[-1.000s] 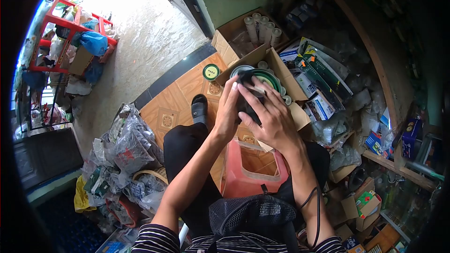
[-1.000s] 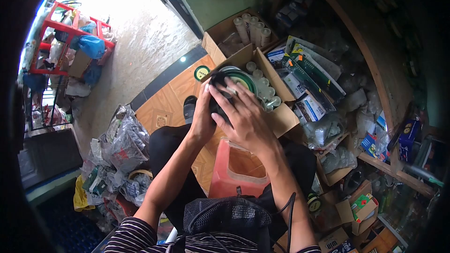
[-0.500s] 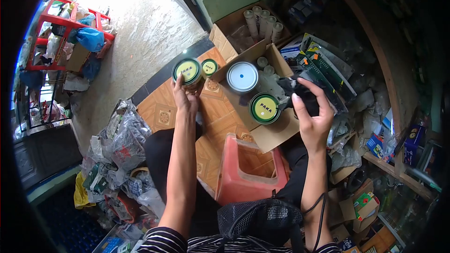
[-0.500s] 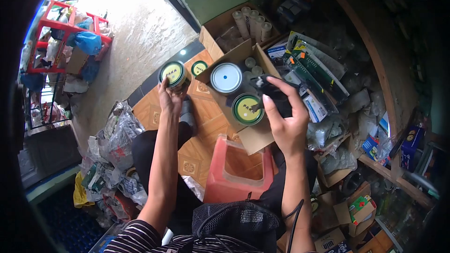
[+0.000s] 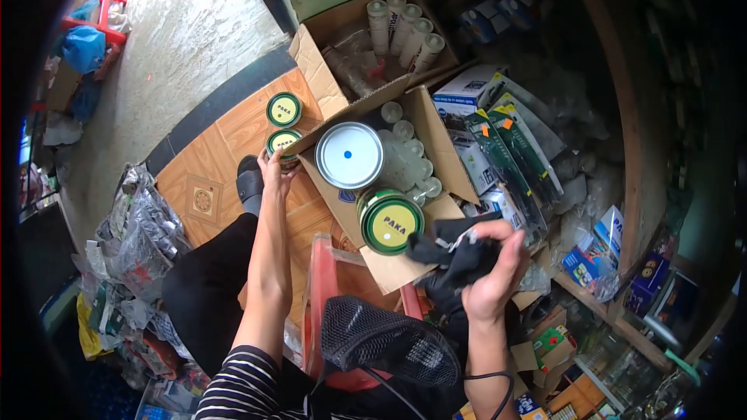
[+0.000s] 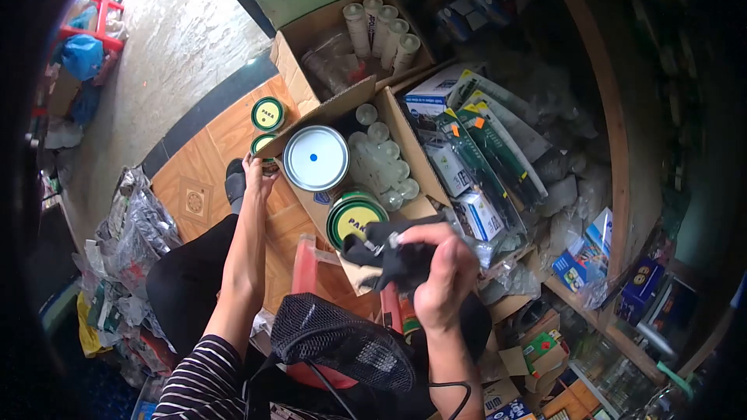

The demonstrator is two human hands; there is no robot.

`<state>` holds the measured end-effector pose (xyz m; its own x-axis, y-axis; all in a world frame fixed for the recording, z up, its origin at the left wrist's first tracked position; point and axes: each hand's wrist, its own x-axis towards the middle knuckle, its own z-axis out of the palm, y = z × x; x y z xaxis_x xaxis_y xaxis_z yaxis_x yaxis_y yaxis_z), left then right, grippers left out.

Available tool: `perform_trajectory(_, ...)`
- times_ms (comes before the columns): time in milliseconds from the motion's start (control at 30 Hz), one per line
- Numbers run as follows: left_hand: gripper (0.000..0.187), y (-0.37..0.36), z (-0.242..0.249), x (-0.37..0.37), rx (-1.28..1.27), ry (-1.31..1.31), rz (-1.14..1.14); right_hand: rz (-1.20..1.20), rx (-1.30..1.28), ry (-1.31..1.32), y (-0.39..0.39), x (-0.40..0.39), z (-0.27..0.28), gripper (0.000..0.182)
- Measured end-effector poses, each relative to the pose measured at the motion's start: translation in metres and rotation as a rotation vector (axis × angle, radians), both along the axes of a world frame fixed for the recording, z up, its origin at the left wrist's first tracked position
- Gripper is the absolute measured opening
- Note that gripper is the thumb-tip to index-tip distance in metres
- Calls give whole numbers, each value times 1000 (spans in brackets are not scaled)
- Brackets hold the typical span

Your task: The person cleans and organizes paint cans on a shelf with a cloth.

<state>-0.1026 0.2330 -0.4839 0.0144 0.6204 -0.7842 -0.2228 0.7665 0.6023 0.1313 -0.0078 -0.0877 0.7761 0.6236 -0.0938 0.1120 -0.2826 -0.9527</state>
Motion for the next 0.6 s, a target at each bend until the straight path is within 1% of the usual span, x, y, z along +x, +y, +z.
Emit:
perform_trajectory(33,72,-2,-16,2,38,-48,23,41,18,82,5,-3,2,61)
perform_trajectory(100,73,-2,-44,6,114,-147,54,162,84,164,17,-10,0,55)
perform_trajectory(133,69,-1,-50,7,122,-196,55,223,69,178,20,-10,-1,51)
perform_trajectory(167,69,-2,-64,3,105,-146,42,283,56,198,21,-11,-1,47)
perform_trajectory(200,68,-4,-76,-1,92,-93,29,325,70,155,20,-11,-7,43)
perform_trajectory(267,70,-5,-75,-2,75,-5,46,370,78,171,21,-12,-7,36)
perform_trajectory(300,64,-2,-71,-8,52,-28,8,381,94,170,21,-12,-7,33)
perform_trajectory(333,59,1,-79,-20,27,-62,-41,379,94,170,21,-12,-4,29)
perform_trajectory(367,54,5,-83,-22,0,-111,-106,360,89,155,22,-11,1,26)
perform_trajectory(400,43,9,-85,-32,-85,-335,62,359,81,156,21,-7,4,21)
perform_trajectory(433,34,12,-82,-52,7,-581,-62,319,99,149,20,-8,1,19)
perform_trajectory(467,32,4,9,-4,57,311,-1,290,80,193,22,-6,4,20)
perform_trajectory(500,32,19,-30,-55,178,141,56,264,71,241,23,-3,8,21)
perform_trajectory(533,33,21,13,-37,281,264,176,231,79,201,23,-4,3,23)
perform_trajectory(567,30,24,71,-33,264,318,127,201,93,167,23,-3,-5,24)
perform_trajectory(600,31,20,118,-27,343,271,77,192,78,111,23,-1,-7,28)
